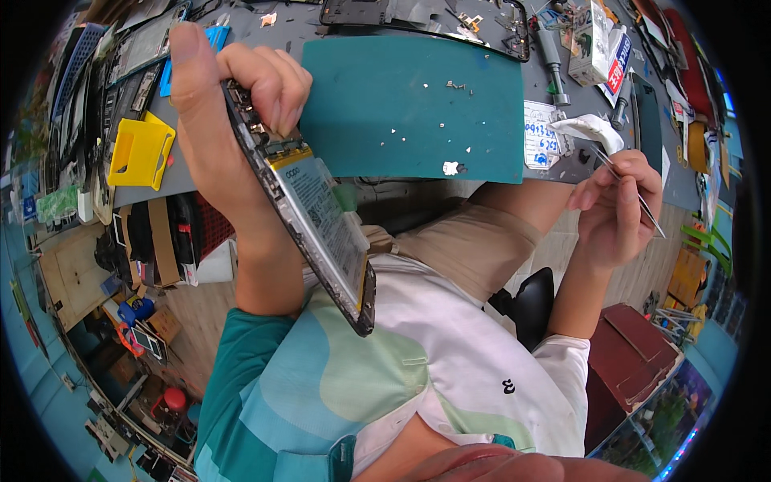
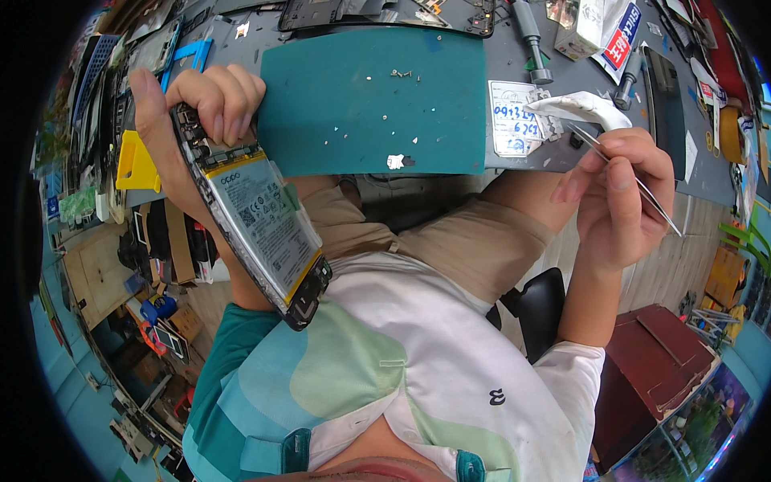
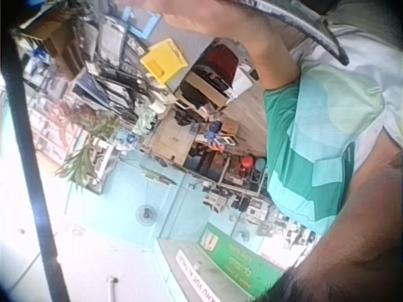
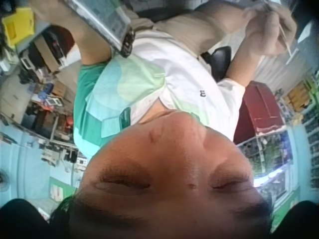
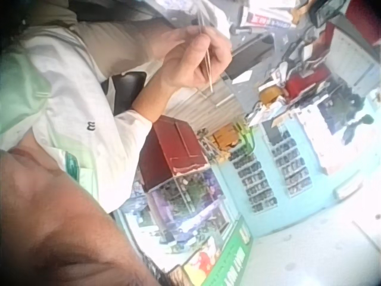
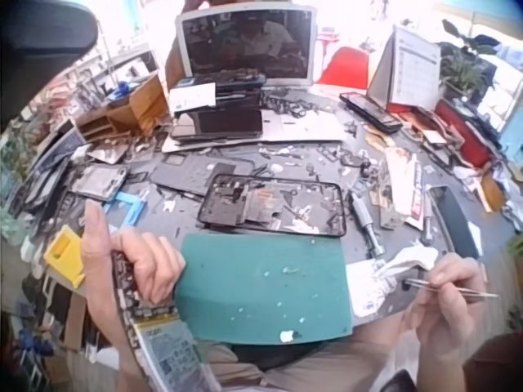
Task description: The person uses tweezers to carefully remove small components and adhesive residue from the edges of a disassembled smartphone. They repeatedly probe along the frame and screen edges, lift tiny parts, and place them on the workbench mat.
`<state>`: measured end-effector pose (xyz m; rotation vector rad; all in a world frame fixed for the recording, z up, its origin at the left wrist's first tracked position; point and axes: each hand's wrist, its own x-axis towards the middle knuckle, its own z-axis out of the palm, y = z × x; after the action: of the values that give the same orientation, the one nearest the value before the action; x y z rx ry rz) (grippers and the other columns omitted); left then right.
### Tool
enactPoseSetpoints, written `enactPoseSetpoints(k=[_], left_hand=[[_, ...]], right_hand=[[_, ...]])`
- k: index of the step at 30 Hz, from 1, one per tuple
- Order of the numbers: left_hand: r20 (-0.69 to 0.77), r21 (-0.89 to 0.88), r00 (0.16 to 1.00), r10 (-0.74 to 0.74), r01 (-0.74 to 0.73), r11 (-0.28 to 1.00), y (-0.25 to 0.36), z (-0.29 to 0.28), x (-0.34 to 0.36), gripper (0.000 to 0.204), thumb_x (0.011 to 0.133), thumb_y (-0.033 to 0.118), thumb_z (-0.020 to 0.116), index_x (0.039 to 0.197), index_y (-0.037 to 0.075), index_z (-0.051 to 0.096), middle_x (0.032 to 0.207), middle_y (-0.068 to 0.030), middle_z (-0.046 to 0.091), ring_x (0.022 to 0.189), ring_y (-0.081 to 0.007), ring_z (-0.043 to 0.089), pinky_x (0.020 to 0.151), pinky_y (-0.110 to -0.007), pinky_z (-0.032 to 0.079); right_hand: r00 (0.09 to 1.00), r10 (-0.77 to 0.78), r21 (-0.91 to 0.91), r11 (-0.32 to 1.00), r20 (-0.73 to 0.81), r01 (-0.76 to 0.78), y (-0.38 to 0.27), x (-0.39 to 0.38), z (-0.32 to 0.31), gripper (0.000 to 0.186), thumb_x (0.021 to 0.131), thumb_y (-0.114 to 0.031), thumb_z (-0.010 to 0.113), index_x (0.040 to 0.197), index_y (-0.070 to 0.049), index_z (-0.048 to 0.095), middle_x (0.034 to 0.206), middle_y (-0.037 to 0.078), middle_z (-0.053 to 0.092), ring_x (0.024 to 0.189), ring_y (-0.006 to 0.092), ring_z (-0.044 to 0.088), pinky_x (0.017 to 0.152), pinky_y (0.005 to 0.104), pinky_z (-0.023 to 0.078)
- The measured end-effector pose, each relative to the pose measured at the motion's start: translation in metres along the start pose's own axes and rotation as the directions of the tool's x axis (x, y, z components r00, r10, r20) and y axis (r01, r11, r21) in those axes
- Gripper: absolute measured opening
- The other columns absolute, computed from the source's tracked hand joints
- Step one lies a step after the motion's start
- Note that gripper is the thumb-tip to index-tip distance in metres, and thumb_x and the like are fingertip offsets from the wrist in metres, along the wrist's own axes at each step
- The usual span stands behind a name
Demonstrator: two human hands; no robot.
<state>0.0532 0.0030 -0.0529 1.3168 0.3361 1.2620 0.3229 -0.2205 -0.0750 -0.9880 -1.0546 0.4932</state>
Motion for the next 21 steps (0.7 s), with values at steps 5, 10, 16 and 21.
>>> enactPoseSetpoints(k=[5,10,16,21], left_hand=[[-0.032,-0.002,0.999,-0.011,0.011,1.0,0.0013,0.0041,-0.0009,0.066,0.117,0.043,0.028,0.064,0.007,0.042,0.056,-0.0066,0.043,0.056,-0.0154,0.037,0.058,-0.031,0.031],[-0.043,-0.024,0.999,-0.022,0.021,0.999,0.0019,0.0036,-0.0016,0.065,0.117,0.043,0.029,0.064,0.008,0.042,0.057,-0.0056,0.042,0.056,-0.0152,0.036,0.059,-0.031,0.031],[-0.055,-0.024,0.996,-0.066,0.064,0.998,0.0053,0.0079,-0.0012,0.063,0.118,0.042,0.031,0.065,0.008,0.043,0.058,-0.005,0.042,0.057,-0.015,0.036,0.06,-0.031,0.03],[-0.049,-0.023,0.998,-0.044,0.043,0.999,0.0058,0.01,-0.0022,0.063,0.118,0.041,0.031,0.065,0.009,0.042,0.057,-0.0045,0.041,0.057,-0.0148,0.036,0.061,-0.031,0.031]], right_hand=[[1.0,0.005,0.001,1.0,-0.013,-0.005,0.0006,-0.0009,-0.0007,0.02,0.105,-0.004,0.054,0.118,0.01,0.06,0.104,0.022,0.061,0.064,0.0196,0.063,0.052,0.0326,0.057],[1.0,0.02,0.006,1.0,-0.013,-0.02,-0.0023,0.0016,0.0028,0.017,0.104,-0.002,0.057,0.115,0.009,0.061,0.101,0.02,0.063,0.063,0.0197,0.063,0.055,0.0318,0.057],[0.999,0.03,0.041,0.999,-0.018,-0.029,-0.0035,0.0015,0.0031,0.014,0.103,0.001,0.059,0.115,0.009,0.062,0.1,0.02,0.063,0.065,0.0203,0.066,0.056,0.0315,0.059],[0.999,0.045,0.057,0.997,-0.007,-0.045,-0.0056,0.0034,0.0067,0.014,0.103,0.002,0.059,0.115,0.008,0.063,0.098,0.018,0.065,0.066,0.0194,0.067,0.057,0.0309,0.059]])
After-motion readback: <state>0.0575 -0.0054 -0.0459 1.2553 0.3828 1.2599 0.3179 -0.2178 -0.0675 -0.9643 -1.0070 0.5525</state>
